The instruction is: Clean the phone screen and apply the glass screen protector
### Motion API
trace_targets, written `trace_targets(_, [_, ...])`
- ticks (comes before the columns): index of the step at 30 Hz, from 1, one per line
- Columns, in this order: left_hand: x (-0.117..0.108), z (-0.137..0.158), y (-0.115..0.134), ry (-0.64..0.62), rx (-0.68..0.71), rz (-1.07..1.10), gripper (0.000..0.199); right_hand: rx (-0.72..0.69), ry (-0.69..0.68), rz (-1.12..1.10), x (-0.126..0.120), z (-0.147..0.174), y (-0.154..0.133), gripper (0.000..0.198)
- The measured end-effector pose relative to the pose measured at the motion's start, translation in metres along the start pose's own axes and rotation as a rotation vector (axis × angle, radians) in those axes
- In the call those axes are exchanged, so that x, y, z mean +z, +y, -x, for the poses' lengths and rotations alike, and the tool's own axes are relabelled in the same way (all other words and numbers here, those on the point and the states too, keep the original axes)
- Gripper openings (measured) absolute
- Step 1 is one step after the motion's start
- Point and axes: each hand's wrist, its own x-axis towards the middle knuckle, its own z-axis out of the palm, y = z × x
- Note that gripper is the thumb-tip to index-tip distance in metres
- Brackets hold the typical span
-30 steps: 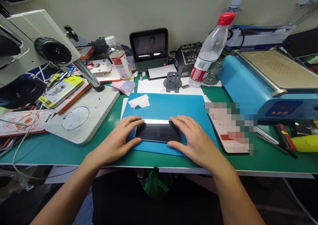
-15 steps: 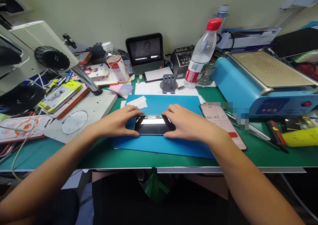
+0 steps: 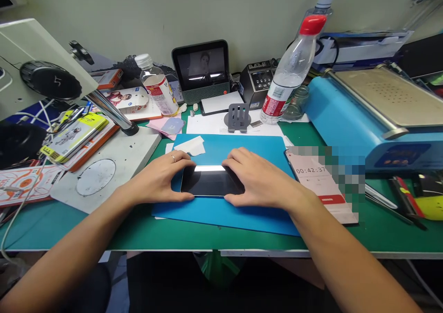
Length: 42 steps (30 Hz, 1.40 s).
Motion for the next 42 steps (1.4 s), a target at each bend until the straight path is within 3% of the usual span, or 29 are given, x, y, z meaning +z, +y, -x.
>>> trace_targets(4, [0.001,0.002,-0.003,0.067,-0.011,0.020,0.061,0.013,0.008,0.006,0.002,0.000,0.003,0.056])
trace_targets(10, [0.004,0.001,-0.005,0.017,-0.040,0.042,0.066,0.022,-0.004,0.024,0.003,0.000,0.005,0.064])
trace_targets(13, [0.002,0.002,-0.006,0.077,-0.035,0.052,0.061,0.023,0.029,0.053,0.005,-0.001,0.006,0.073])
trace_targets(17, [0.001,0.002,-0.012,0.313,-0.173,-0.016,0.020,0.038,0.128,0.054,0.009,-0.002,0.007,0.061])
trace_targets(20, [0.005,-0.003,-0.019,0.391,-0.264,-0.074,0.016,0.049,0.170,0.036,0.010,-0.003,0.007,0.052])
trace_targets(24, [0.014,-0.013,-0.026,0.380,-0.285,-0.094,0.016,0.075,0.218,0.009,0.011,-0.005,0.004,0.046])
trace_targets(31, [0.010,-0.011,-0.011,0.513,-0.173,0.000,0.016,0.087,0.307,-0.004,0.011,-0.007,-0.001,0.042])
trace_targets(33, [0.007,-0.005,-0.004,0.458,-0.048,0.063,0.014,0.087,0.338,-0.022,0.011,-0.007,-0.002,0.041])
trace_targets(37, [0.005,0.004,0.003,0.176,0.195,0.113,0.016,0.106,0.378,-0.037,0.011,-0.007,0.000,0.041])
trace_targets(42, [0.018,0.000,0.012,0.005,0.163,-0.028,0.059,0.119,0.406,-0.041,0.011,-0.008,0.005,0.040])
